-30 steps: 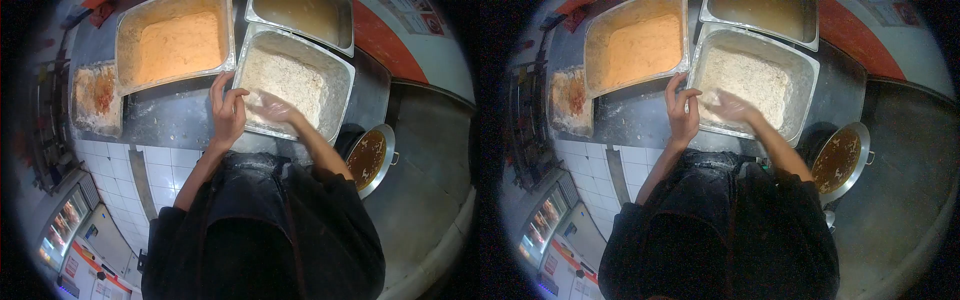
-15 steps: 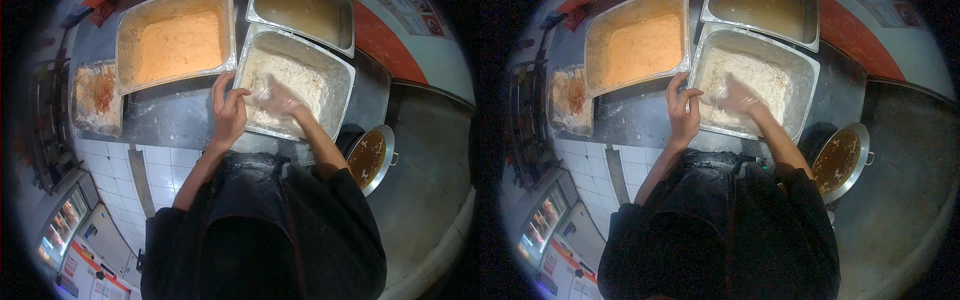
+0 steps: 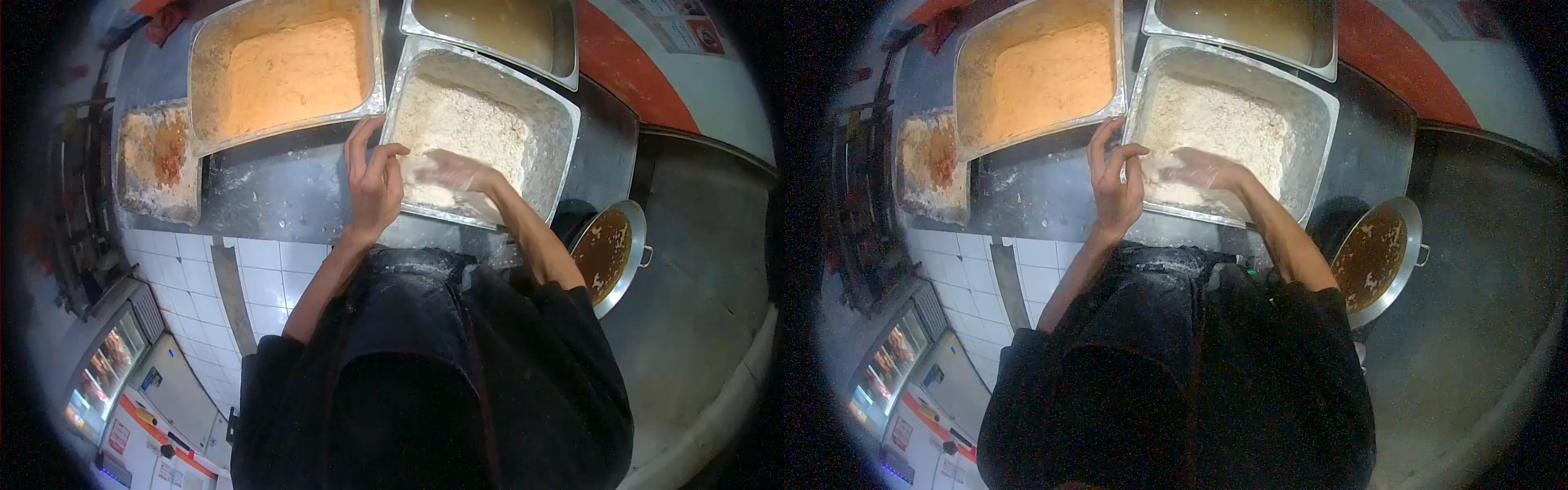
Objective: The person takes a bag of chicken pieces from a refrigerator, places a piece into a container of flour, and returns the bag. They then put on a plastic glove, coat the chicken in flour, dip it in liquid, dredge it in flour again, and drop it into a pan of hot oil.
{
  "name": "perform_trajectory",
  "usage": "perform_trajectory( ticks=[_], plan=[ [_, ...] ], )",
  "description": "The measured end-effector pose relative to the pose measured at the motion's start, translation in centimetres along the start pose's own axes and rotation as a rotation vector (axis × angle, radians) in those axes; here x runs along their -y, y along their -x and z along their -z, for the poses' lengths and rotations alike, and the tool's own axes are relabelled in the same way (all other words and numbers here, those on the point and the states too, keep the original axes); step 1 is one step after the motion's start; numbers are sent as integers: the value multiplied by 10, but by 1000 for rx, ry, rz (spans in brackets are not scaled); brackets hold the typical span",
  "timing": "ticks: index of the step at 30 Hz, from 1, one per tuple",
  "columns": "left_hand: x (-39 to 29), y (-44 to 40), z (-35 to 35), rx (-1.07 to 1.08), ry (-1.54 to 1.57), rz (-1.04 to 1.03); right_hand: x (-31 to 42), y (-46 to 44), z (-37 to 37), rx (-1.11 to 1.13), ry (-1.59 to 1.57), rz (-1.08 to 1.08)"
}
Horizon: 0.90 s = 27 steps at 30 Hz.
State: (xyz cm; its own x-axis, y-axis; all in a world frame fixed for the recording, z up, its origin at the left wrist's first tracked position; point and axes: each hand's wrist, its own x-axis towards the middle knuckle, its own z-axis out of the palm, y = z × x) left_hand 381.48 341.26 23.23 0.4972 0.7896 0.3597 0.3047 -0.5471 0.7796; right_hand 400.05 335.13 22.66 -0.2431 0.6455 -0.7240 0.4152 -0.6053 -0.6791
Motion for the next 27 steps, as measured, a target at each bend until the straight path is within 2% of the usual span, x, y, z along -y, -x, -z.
perform_trajectory(
  ticks=[1, 3, 4, 5, 6, 7, 8, 9, 11, 13, 14, 16, 19, 20, 22, 24, 25, 27],
  plan=[
    [2, -1, -2, -10, 5, -2, -1, 1, 6, -5, 6, 0],
    [1, 3, -2, -24, -1, 20, -2, 1, 8, -313, -163, 21],
    [-1, 3, -1, -17, 1, 31, 4, -3, 13, -182, 15, 49],
    [-1, 1, -1, -13, 6, 31, -9, -14, -3, -181, 15, 55],
    [1, -1, -1, -17, 5, 26, -34, -33, -31, -400, 279, 106],
    [1, 0, -1, -16, -3, 25, -23, -31, -45, -615, 544, 149],
    [1, 2, -1, -14, -11, 23, -18, -25, -36, -410, 413, -60],
    [1, 1, -1, -13, -9, 15, -13, -17, -23, -418, 411, -60],
    [1, 1, 0, -9, 6, 4, -12, -3, 5, -73, 26, 136],
    [0, 0, -3, -16, 10, 20, 2, -4, 7, 26, -175, 30],
    [-1, 1, 0, -14, 9, 31, -28, -23, -15, -264, 9, 110],
    [4, 1, 1, -13, -12, 6, -35, -34, -23, -576, 195, 191],
    [2, 3, 0, -11, -20, -2, -25, -28, -23, -156, -18, 89],
    [1, 2, -1, -14, -11, 4, -15, -14, -11, -124, 26, 91],
    [1, -1, -4, -24, -11, 19, 4, -3, 7, -174, -36, 42],
    [0, 4, 0, -25, -21, 43, 31, 5, -5, -453, 174, -78],
    [1, 2, 0, -24, -19, 33, 21, 4, -30, -597, 363, -82],
    [-1, 2, -2, -15, -7, 33, 2, -8, -38, -447, 305, -105]
  ],
)
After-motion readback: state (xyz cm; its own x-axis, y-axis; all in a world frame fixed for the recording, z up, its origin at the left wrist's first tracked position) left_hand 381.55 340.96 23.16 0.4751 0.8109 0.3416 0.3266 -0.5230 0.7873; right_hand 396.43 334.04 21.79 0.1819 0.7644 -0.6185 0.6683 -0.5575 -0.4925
